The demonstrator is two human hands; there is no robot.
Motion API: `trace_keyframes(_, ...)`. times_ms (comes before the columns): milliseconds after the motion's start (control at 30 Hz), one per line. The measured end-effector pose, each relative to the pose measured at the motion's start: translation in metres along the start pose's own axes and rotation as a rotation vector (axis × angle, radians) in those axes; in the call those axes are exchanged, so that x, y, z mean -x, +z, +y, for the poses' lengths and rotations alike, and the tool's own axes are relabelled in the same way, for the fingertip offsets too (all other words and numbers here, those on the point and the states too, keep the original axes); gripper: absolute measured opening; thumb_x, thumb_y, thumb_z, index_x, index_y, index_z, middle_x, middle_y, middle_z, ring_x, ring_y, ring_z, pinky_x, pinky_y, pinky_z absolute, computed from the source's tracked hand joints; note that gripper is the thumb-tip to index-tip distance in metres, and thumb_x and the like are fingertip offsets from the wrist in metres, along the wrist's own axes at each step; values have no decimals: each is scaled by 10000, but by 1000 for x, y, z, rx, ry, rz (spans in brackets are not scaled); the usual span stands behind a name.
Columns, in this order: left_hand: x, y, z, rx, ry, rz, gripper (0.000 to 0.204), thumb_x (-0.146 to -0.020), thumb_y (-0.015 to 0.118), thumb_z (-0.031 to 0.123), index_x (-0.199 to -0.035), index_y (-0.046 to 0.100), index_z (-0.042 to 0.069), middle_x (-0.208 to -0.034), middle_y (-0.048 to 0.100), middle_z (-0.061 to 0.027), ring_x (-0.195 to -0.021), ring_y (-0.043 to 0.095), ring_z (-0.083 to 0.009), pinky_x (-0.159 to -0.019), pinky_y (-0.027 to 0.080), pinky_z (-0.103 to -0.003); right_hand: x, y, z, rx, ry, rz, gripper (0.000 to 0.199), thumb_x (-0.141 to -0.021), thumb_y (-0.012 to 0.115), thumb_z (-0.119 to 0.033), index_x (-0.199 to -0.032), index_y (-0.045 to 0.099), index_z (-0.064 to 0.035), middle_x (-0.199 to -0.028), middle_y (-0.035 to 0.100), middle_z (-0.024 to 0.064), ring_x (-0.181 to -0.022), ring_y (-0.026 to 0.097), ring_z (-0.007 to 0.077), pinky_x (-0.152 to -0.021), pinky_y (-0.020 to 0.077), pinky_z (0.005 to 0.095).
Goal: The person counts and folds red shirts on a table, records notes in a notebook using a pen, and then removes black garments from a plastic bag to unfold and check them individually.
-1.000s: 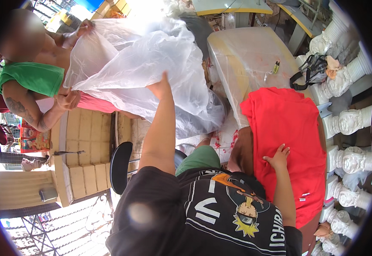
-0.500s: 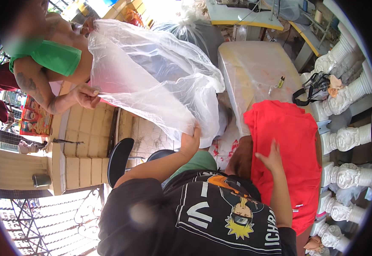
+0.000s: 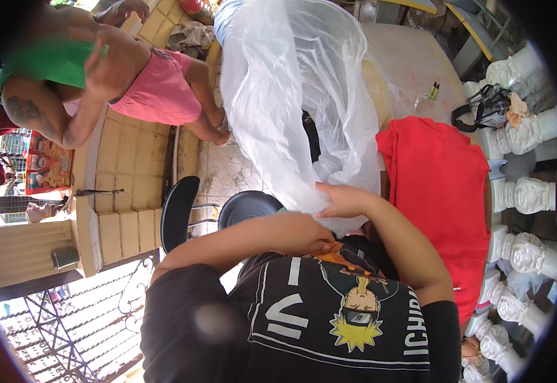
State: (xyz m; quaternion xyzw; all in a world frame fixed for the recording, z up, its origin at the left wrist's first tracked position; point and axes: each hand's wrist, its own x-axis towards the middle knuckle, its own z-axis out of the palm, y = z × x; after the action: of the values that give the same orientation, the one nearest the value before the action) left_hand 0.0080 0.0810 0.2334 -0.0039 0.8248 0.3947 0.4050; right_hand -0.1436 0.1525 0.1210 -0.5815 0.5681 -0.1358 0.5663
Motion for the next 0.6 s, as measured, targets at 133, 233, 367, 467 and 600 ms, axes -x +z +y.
trace_keyframes(133, 11, -30, -9, -291, 296, 668, 648, -713, 679, 453, -1207, 499, 73, -1060, 616, -122, -1110, 506, -331, -1006, 273, -486, 6, 27, 7, 266, -548, 402, 557, -736, 625, -262, -1248, 478, -97, -1099, 585, 194, -997, 567, 347, -894, 426, 394)
trace_keyframes(233, 0, -7, -91, -744, -53, 461, 809, -613, 739, 486, -1267, 453, 105, -1140, 592, -92, -1243, 388, -304, -1054, 41, -600, 23, 9, -32, 152, -2, 56, 537, -733, 639, -334, -1188, 527, -72, -1002, 626, 167, -973, 581, 319, -873, 433, 409)
trace_keyframes(367, 9, -16, -91, -566, -462, 1, 338, -701, 600, 193, -1032, 599, 124, -861, 654, -87, -883, 626, -258, -1029, 214, -551, 41, -5, -35, 492, 129, -16, 612, -665, 651, -512, -1047, 598, -37, -925, 632, 187, -914, 595, 343, -793, 449, 421)
trace_keyframes(467, 29, -32, -75, -516, -550, 73, 286, -718, 572, 208, -987, 610, 120, -830, 654, -106, -858, 633, -241, -967, 302, -528, 54, -11, -22, 720, 96, 193, 630, -640, 626, -591, -946, 629, -41, -884, 643, 177, -875, 608, 332, -781, 446, 432)
trace_keyframes(600, 44, -32, -78, -400, -534, 193, 264, -712, 561, 225, -923, 616, 76, -830, 650, -137, -836, 624, -300, -799, 452, -441, 71, -32, -27, 634, 329, 183, 595, -627, 661, -564, -905, 639, -39, -876, 646, 160, -862, 610, 323, -757, 454, 431)
